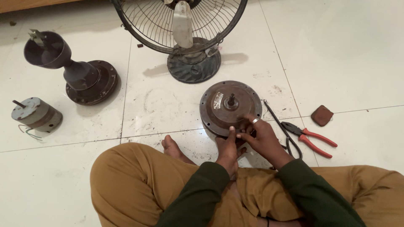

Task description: The person sits on the floor and works on a disassembled electric fan motor, using pliers and a screwdriver to loosen and remove screws from the motor housing and manipulate small parts and wires by hand. Other fan components lie on the floor around them as they work on the housing.

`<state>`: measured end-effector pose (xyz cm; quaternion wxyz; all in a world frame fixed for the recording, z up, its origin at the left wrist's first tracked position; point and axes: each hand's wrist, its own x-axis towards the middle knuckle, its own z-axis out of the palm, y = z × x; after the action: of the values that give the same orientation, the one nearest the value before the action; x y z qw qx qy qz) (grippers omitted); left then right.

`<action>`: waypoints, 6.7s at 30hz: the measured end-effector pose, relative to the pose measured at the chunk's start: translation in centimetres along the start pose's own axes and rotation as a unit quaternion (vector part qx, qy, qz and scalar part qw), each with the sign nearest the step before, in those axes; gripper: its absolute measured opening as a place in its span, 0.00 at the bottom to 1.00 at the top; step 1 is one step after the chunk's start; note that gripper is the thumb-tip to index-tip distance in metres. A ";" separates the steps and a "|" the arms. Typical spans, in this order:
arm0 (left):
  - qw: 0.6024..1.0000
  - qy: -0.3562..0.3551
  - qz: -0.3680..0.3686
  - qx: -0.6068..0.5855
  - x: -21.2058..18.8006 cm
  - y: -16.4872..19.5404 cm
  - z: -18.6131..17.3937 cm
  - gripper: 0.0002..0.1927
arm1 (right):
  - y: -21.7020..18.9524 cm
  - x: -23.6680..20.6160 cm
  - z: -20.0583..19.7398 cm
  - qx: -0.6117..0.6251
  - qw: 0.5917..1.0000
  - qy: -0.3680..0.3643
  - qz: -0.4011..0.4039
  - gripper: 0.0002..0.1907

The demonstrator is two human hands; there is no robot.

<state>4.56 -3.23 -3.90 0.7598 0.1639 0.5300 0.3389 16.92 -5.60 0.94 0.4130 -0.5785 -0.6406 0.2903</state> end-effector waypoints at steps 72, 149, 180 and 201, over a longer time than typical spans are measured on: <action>1.000 0.006 -0.001 0.001 -0.4 0.1 0.6 0.36 | 1.1 -1.0 -0.2 -0.095 0.994 0.051 -0.028 0.30; 1.000 -0.001 -0.002 0.001 -0.6 0.4 1.0 0.33 | 2.3 -1.3 -0.2 -0.082 0.990 0.013 -0.117 0.19; 1.000 -0.006 0.006 0.006 1.7 -1.1 -0.4 0.34 | 3.0 -0.2 0.4 -0.049 0.997 0.056 -0.022 0.22; 1.000 -0.013 0.019 0.003 1.5 -1.0 -0.3 0.32 | 2.9 -0.7 -0.1 -0.028 0.997 0.031 -0.062 0.18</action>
<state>4.91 -2.97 -5.71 0.7599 0.1807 0.5178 0.3490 18.43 -5.80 -1.62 0.4337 -0.5577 -0.6698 0.2285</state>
